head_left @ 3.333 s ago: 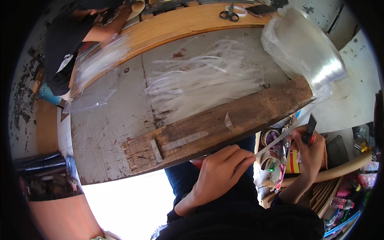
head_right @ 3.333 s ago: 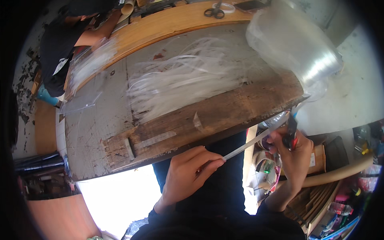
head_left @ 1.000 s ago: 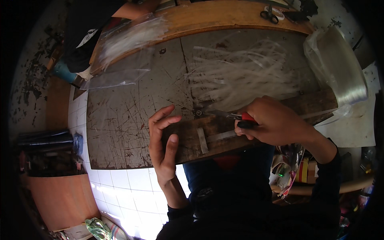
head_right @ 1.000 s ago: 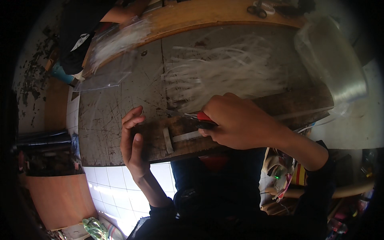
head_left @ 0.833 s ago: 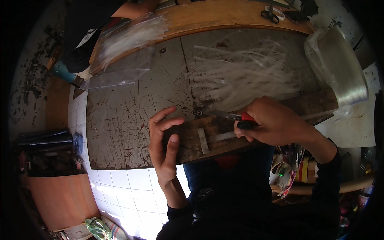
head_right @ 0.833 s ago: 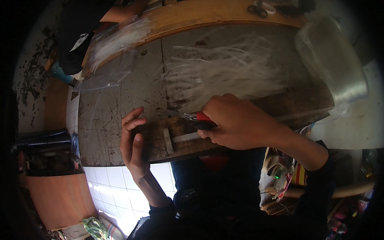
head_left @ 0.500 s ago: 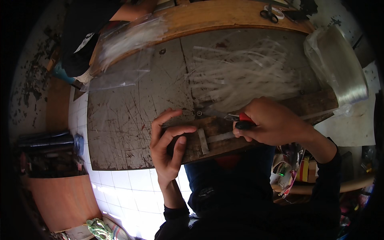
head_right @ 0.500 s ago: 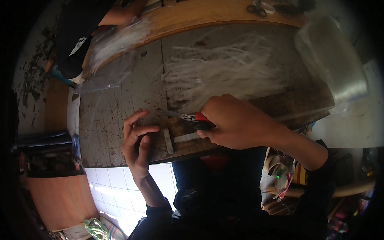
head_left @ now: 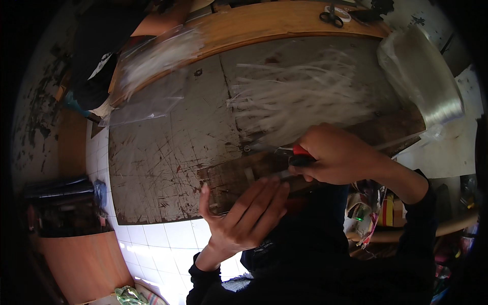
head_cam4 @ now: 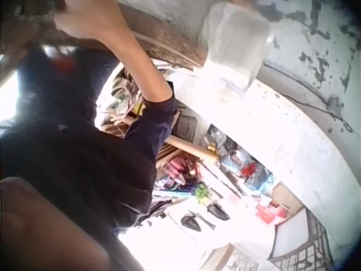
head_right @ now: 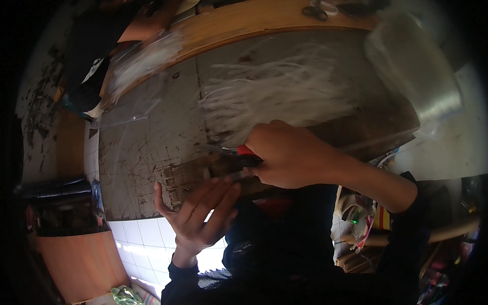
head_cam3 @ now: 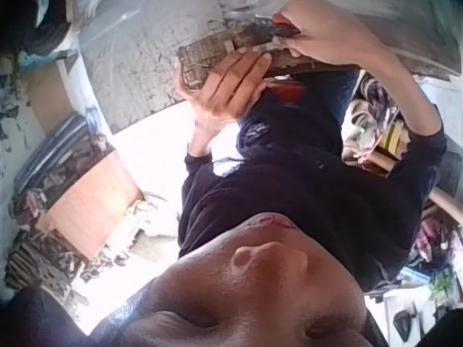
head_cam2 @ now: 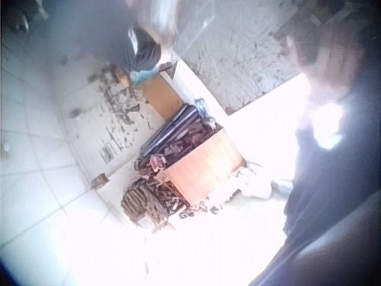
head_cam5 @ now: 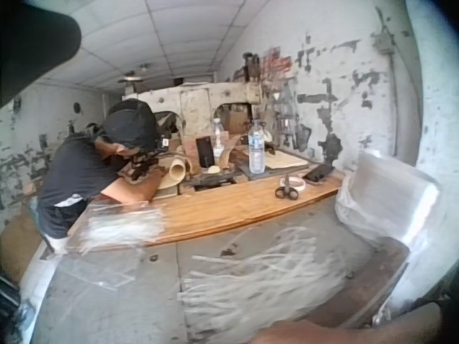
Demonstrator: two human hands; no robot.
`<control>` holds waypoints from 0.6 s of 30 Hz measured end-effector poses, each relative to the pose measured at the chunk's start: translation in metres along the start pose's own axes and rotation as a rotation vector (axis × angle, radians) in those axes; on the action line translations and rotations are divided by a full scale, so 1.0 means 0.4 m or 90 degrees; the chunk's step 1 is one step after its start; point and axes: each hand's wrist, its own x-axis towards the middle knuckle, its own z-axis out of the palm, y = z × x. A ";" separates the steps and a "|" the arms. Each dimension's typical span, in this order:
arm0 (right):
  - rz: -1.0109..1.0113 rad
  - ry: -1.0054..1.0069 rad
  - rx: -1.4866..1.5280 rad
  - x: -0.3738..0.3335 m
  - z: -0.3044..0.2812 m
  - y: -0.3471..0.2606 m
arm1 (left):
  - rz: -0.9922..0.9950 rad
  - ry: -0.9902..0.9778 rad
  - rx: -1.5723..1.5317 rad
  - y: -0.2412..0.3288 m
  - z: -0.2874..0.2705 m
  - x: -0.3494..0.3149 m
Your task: The person aligns plastic strips along a wooden guide, cuts them to size using a utility knife, and folds the cut strips by hand.
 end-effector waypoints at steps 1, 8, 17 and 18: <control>0.001 0.001 0.001 0.000 0.005 0.004 | 0.001 0.000 -0.001 0.007 0.006 -0.002; -0.114 0.093 -0.076 -0.010 0.023 0.027 | 0.084 -0.011 0.221 0.026 0.019 0.020; -0.004 0.027 -0.085 -0.113 -0.108 0.077 | 0.187 -0.035 0.260 0.000 0.008 0.028; 0.029 -0.007 -0.110 -0.130 -0.133 0.111 | 0.178 -0.038 0.270 -0.001 0.008 0.021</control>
